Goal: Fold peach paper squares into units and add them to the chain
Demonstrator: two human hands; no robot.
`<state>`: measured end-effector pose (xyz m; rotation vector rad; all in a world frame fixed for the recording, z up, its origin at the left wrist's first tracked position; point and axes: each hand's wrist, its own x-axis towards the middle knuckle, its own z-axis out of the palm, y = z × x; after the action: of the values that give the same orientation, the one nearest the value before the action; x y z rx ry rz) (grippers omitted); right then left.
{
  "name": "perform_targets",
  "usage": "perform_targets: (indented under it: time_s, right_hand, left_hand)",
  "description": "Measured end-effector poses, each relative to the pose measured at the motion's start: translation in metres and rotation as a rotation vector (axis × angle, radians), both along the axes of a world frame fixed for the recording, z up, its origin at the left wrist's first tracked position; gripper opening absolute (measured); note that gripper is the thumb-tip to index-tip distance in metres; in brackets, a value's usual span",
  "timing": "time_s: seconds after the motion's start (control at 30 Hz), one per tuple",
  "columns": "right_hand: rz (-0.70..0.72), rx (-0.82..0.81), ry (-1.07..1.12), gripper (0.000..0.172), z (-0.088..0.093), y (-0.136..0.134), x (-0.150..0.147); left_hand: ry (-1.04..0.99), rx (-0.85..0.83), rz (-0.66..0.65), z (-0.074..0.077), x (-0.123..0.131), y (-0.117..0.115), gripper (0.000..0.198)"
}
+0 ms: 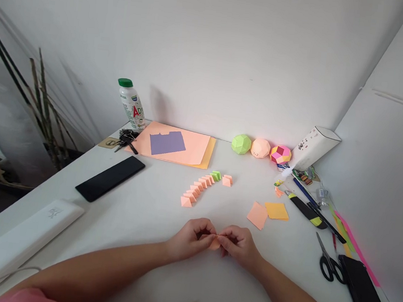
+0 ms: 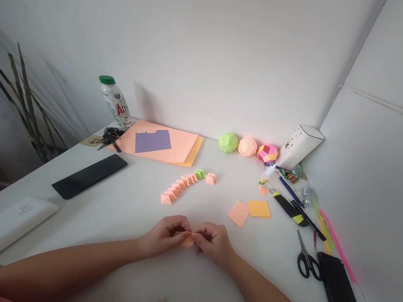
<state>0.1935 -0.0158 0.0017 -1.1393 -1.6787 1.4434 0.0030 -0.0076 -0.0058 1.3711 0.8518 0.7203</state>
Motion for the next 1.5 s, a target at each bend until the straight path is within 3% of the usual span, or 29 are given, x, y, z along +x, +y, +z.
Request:
perform_targets:
  time_s: [0.3, 0.73, 0.93, 1.13, 1.5]
  right_hand:
    - [-0.052, -0.020, 0.003, 0.024, 0.0014, -0.0020, 0.0000]
    - [-0.084, -0.040, 0.084, 0.019, -0.0009, 0.0021, 0.0054]
    - [-0.011, 0.048, -0.007, 0.013, 0.0026, 0.0004, 0.0003]
    - [-0.074, 0.088, -0.052, 0.012, 0.0033, 0.0007, -0.0014]
    - [-0.158, -0.024, 0.012, 0.011, 0.0045, -0.0002, 0.0001]
  left_hand:
    - [0.084, 0.011, 0.036, 0.0050, -0.0010, -0.0002, 0.009]
    - [-0.024, -0.039, 0.052, 0.0071, -0.0039, 0.0014, 0.014]
    - [0.010, -0.022, 0.046, 0.0066, -0.0009, 0.0015, 0.015]
    - [0.038, 0.031, 0.009, 0.0046, -0.0007, 0.0019, 0.011]
    - [0.032, 0.010, 0.009, 0.0048, -0.0019, 0.0024, 0.012]
